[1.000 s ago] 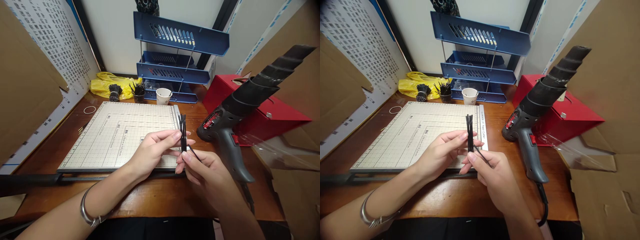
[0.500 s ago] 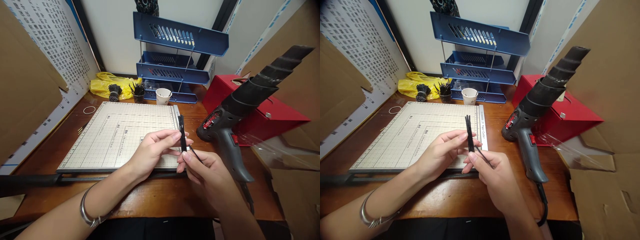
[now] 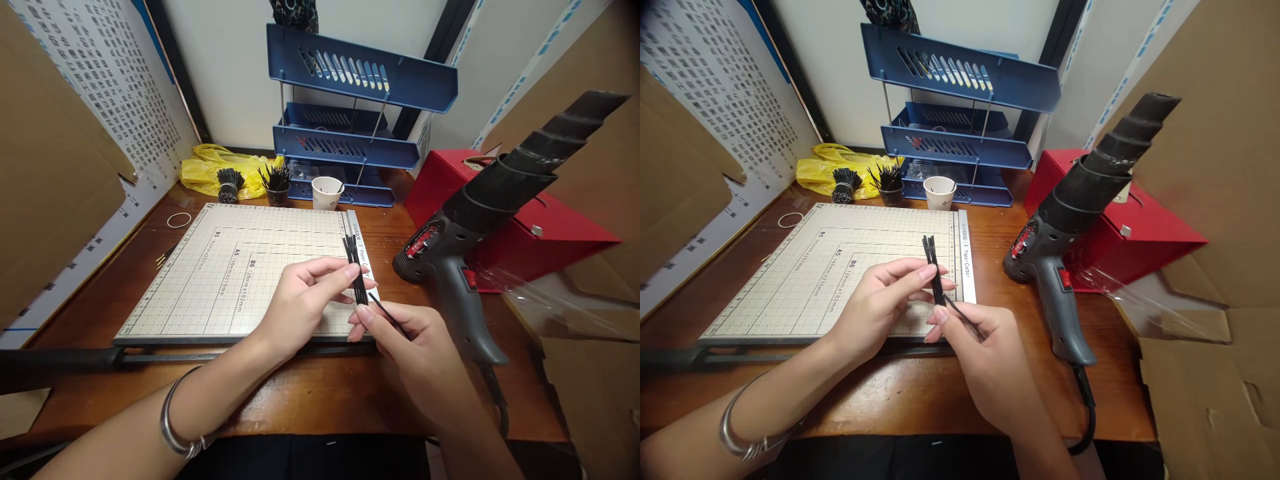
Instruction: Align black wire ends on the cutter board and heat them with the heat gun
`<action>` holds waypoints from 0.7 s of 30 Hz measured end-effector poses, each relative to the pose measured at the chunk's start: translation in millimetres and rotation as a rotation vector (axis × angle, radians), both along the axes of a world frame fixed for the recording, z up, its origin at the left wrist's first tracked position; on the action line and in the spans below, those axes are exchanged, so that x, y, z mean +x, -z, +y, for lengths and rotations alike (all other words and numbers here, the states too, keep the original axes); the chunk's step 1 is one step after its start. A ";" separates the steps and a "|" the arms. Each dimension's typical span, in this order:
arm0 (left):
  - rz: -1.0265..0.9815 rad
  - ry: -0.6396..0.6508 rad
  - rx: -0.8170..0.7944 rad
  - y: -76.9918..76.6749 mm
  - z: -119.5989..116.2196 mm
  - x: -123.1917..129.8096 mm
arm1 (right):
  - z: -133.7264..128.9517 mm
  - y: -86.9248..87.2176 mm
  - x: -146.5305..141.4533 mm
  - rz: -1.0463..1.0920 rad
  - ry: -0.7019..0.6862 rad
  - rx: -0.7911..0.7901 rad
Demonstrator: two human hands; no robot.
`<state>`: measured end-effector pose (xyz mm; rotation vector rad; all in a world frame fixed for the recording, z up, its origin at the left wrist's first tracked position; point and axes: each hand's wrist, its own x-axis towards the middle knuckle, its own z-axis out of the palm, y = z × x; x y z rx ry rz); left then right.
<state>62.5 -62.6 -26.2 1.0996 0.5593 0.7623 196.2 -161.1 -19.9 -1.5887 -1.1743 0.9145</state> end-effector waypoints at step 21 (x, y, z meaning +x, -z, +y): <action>-0.048 0.009 -0.050 -0.1 1.2 0.2 | -0.4 1.3 -0.6 0.029 -0.003 -0.005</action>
